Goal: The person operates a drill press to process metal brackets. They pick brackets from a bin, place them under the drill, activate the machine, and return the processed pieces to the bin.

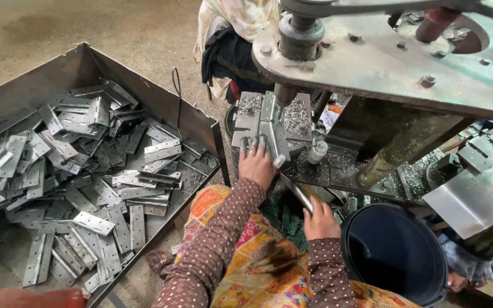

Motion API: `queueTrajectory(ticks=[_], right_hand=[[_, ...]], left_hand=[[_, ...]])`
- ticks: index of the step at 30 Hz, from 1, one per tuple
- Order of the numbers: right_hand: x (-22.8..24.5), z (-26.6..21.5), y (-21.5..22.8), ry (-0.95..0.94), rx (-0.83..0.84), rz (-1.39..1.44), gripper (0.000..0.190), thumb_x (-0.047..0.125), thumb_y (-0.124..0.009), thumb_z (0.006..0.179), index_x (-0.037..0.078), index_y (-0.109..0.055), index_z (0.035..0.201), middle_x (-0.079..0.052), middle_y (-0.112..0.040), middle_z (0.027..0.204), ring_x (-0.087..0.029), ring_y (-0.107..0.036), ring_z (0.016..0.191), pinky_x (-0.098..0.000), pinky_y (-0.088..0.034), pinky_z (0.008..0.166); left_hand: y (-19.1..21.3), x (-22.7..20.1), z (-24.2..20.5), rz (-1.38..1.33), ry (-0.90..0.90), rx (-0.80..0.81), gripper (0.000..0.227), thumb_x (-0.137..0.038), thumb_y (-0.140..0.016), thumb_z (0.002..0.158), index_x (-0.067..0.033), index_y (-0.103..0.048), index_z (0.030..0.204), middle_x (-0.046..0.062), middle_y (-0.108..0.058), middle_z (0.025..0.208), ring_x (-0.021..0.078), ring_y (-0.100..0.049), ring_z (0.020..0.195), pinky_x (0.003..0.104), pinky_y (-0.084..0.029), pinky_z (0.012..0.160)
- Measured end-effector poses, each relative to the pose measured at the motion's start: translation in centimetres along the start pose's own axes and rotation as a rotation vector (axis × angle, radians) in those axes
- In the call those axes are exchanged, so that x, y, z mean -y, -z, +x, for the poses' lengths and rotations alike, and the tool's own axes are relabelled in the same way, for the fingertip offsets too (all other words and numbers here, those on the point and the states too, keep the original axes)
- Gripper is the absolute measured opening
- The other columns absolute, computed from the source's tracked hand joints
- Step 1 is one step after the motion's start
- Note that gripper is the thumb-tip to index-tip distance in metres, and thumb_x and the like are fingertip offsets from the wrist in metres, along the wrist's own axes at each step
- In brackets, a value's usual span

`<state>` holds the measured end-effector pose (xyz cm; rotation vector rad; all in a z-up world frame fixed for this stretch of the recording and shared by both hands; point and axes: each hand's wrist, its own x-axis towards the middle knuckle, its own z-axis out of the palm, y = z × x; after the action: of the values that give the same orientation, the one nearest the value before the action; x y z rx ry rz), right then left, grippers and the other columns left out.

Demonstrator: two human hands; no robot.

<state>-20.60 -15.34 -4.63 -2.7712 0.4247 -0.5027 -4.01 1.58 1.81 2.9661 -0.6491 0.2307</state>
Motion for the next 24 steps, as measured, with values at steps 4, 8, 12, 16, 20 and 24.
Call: queueTrajectory(ticks=[4,8,12,16,20,24], right_hand=[[0.1,-0.3,0.3,0.005,-0.012,0.008,0.045,0.029,-0.068,0.091,0.02,-0.06,0.134,-0.008,-0.068,0.116,-0.033,-0.072,0.084,-0.044,-0.06,0.07],[0.2,-0.2,0.5,-0.026,0.037,-0.032,0.044,0.03,-0.067,0.093,0.019,-0.058,0.135,-0.009,-0.067,0.114,-0.033,-0.073,0.082,-0.0443,-0.06,0.068],[-0.8,-0.6,-1.1,-0.123,0.191,-0.183,0.052,0.032,-0.069,0.09,0.013,-0.052,0.135,-0.015,-0.065,0.112,-0.033,-0.074,0.081,-0.0442,-0.061,0.067],[-1.2,-2.1,-4.5,-0.301,0.409,-0.326,0.039,0.023,-0.063,0.101,0.006,-0.048,0.133,-0.018,-0.067,0.105,-0.033,-0.076,0.08,-0.0435,-0.062,0.067],[-1.1,-2.7,-4.1,-0.238,0.401,-0.279,0.057,0.03,-0.077,0.085,0.005,-0.047,0.127,-0.021,-0.066,0.106,-0.036,-0.073,0.084,-0.0461,-0.06,0.071],[-0.1,-0.6,-0.9,-0.221,0.445,-0.283,0.054,0.035,-0.076,0.088,0.003,-0.05,0.123,-0.02,-0.07,0.099,-0.036,-0.073,0.087,-0.0461,-0.06,0.074]], left_hand=[[0.3,0.4,3.2,-0.103,0.052,0.047,0.051,-0.048,-0.057,0.098,-0.0073,-0.065,0.129,0.014,-0.046,0.154,0.0301,-0.04,0.145,0.057,-0.022,0.121],[0.8,1.0,3.8,-0.123,0.081,0.102,0.053,-0.048,-0.06,0.096,-0.0059,-0.066,0.128,0.014,-0.051,0.15,0.0298,-0.044,0.143,0.053,-0.029,0.119],[0.1,0.5,3.1,-0.065,0.051,0.014,0.051,-0.045,-0.063,0.091,-0.0055,-0.067,0.122,0.013,-0.058,0.137,0.0308,-0.049,0.135,0.054,-0.032,0.115],[-1.8,0.4,3.1,-0.068,0.045,-0.145,0.037,-0.036,-0.064,0.09,-0.0057,-0.072,0.111,0.013,-0.063,0.129,0.031,-0.056,0.126,0.054,-0.038,0.11],[-3.8,0.5,3.5,-0.068,0.021,-0.266,0.03,-0.03,-0.063,0.087,-0.0059,-0.074,0.102,0.013,-0.066,0.123,0.0321,-0.059,0.12,0.054,-0.04,0.107],[-5.2,0.5,3.6,-0.004,-0.002,-0.302,0.025,-0.021,-0.059,0.091,-0.0047,-0.074,0.102,0.014,-0.069,0.114,0.0315,-0.064,0.111,0.051,-0.043,0.105]])
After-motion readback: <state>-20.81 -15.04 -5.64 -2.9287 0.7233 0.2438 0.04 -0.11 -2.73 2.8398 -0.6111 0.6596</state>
